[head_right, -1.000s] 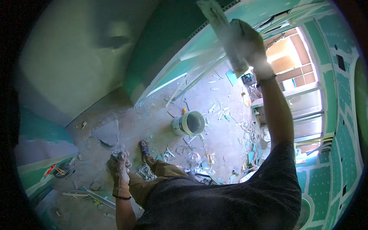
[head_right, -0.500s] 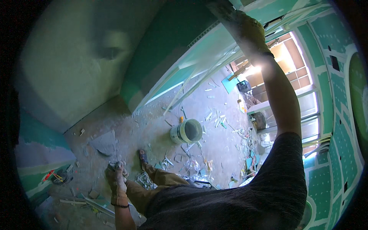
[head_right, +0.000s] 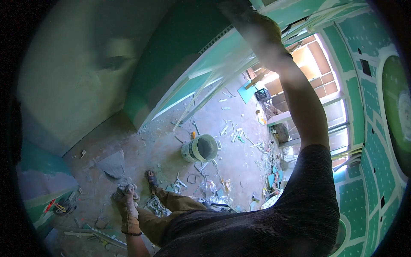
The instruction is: Apply plaster to a wall and install corner beads for drywall finishing.
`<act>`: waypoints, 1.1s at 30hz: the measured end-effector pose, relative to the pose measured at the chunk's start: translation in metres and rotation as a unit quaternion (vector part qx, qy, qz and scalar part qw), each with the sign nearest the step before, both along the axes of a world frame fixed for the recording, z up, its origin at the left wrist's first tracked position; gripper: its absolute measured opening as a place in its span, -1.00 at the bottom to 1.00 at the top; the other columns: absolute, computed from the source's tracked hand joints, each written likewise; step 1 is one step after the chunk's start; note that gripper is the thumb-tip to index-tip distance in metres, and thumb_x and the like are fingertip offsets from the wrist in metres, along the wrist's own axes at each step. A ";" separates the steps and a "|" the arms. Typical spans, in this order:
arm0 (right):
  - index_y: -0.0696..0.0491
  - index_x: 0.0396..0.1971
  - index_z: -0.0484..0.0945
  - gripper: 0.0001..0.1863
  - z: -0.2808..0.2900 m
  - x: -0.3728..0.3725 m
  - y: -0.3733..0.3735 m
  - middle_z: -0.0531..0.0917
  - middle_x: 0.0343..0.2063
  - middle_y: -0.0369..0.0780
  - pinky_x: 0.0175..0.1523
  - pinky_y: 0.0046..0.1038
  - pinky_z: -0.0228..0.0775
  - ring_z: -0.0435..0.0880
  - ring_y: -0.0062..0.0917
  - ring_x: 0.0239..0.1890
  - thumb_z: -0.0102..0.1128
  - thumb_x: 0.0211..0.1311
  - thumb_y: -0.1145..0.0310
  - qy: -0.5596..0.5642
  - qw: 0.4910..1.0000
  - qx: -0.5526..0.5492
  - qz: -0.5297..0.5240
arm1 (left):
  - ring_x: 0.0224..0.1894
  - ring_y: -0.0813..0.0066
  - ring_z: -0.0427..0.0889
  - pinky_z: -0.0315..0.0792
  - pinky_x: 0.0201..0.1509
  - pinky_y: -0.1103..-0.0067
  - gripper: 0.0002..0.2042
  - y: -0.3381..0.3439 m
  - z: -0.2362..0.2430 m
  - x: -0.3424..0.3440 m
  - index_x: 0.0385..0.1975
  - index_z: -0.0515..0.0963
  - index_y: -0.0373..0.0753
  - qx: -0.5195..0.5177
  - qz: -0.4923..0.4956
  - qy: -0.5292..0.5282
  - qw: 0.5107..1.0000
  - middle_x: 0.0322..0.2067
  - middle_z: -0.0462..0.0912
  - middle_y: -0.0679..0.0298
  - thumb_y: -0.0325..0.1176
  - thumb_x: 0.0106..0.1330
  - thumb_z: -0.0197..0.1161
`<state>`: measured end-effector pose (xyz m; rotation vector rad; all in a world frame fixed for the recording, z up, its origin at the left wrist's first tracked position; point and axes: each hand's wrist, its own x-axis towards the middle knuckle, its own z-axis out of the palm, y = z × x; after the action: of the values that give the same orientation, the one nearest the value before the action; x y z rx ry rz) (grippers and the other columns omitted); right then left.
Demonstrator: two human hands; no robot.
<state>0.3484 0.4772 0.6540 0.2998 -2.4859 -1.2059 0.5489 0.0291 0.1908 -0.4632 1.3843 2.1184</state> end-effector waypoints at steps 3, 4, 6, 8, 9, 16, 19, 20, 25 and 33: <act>0.00 0.18 0.55 -0.58 -0.020 0.003 -0.046 0.68 0.11 -0.12 0.10 -0.28 0.62 0.70 -0.26 0.07 0.24 0.33 0.41 0.019 0.990 0.132 0.045 | -0.57 0.78 0.41 0.16 -0.57 0.74 -0.69 0.002 0.003 0.000 0.02 0.65 -0.15 -0.033 -0.018 -0.030 0.999 -0.42 0.61 0.51 -0.19 0.35 0.39; 0.00 0.18 0.55 -0.58 -0.021 0.002 -0.044 0.68 0.11 -0.12 0.10 -0.28 0.62 0.70 -0.26 0.07 0.24 0.33 0.41 0.019 0.990 0.132 0.046 | -0.58 0.74 0.42 0.17 -0.59 0.72 -0.70 0.003 0.001 0.001 -0.02 0.65 -0.16 -0.034 -0.014 -0.031 0.999 -0.42 0.62 0.47 -0.18 0.34 0.39; -0.03 0.23 0.54 -0.50 -0.030 -0.001 -0.030 0.66 0.14 -0.15 0.09 -0.31 0.64 0.70 -0.30 0.06 0.24 0.25 0.47 0.001 0.988 0.129 0.083 | -0.60 0.70 0.43 0.18 -0.61 0.71 -0.71 0.006 -0.001 0.005 -0.06 0.64 -0.17 -0.035 -0.010 -0.030 0.999 -0.42 0.63 0.44 -0.16 0.34 0.40; -0.07 0.27 0.52 -0.40 -0.048 -0.007 -0.006 0.65 0.16 -0.19 0.07 -0.35 0.66 0.70 -0.33 0.05 0.23 0.17 0.54 -0.015 0.985 0.122 0.119 | -0.57 0.76 0.42 0.17 -0.58 0.73 -0.71 0.009 -0.002 0.007 -0.01 0.66 -0.19 -0.029 0.009 -0.001 1.000 -0.42 0.62 0.49 -0.22 0.36 0.37; -0.08 0.29 0.52 -0.35 -0.057 -0.013 0.008 0.64 0.18 -0.20 0.06 -0.37 0.67 0.70 -0.35 0.04 0.23 0.13 0.57 -0.023 0.983 0.120 0.137 | -0.57 0.76 0.42 0.17 -0.58 0.73 -0.71 0.010 -0.003 0.006 -0.01 0.66 -0.19 -0.030 0.011 0.001 0.999 -0.42 0.62 0.49 -0.22 0.36 0.37; -0.07 0.21 0.57 -0.50 -0.142 -0.035 0.094 0.76 -0.12 -0.21 -0.24 -0.29 0.69 0.79 -0.37 -0.18 0.21 0.23 0.45 0.024 0.987 0.138 0.079 | -0.58 0.71 0.44 0.21 -0.62 0.71 -0.68 0.006 -0.017 0.008 0.01 0.63 -0.20 -0.043 0.011 -0.040 0.998 -0.36 0.67 0.42 -0.21 0.34 0.39; 0.04 -0.01 0.64 -0.71 -0.176 -0.041 0.064 0.78 -0.33 -0.14 -0.36 -0.22 0.65 0.82 -0.26 -0.34 0.20 0.29 0.36 0.008 0.992 0.112 0.055 | -0.56 0.72 0.44 0.20 -0.63 0.74 -0.65 0.000 -0.022 0.015 0.04 0.61 -0.16 -0.044 0.041 -0.026 0.998 -0.31 0.70 0.41 -0.17 0.34 0.43; 0.08 -0.06 0.64 -0.75 -0.184 -0.037 0.046 0.77 -0.32 -0.09 -0.34 -0.20 0.66 0.82 -0.23 -0.32 0.18 0.30 0.38 -0.003 0.997 0.068 0.021 | -0.56 0.72 0.43 0.20 -0.63 0.74 -0.63 -0.004 -0.024 0.015 0.05 0.61 -0.17 -0.051 0.036 -0.046 0.997 -0.30 0.70 0.40 -0.16 0.34 0.44; 0.17 -0.17 0.61 -0.81 -0.217 -0.041 0.030 0.75 -0.34 0.04 -0.21 -0.10 0.67 0.80 -0.11 -0.24 0.11 0.31 0.43 -0.006 0.973 -0.210 -0.100 | -0.55 0.71 0.43 0.23 -0.60 0.72 -0.62 -0.015 -0.018 0.014 0.07 0.60 -0.19 -0.048 0.035 -0.051 0.997 -0.26 0.70 0.39 -0.17 0.34 0.43; 0.23 -0.01 0.53 -0.70 -0.273 -0.058 0.016 0.73 -0.24 0.09 -0.14 -0.10 0.65 0.78 -0.07 -0.21 0.05 0.36 0.41 -0.043 0.977 -0.183 -0.098 | -0.58 0.69 0.44 0.21 -0.62 0.70 -0.64 -0.031 -0.020 0.018 0.04 0.62 -0.22 -0.065 0.056 -0.067 0.994 -0.34 0.67 0.37 -0.21 0.33 0.43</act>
<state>0.2902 0.4929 0.3807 0.0082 -2.7994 -0.7893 0.5665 -0.0014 0.1706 -0.7387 1.4549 2.0502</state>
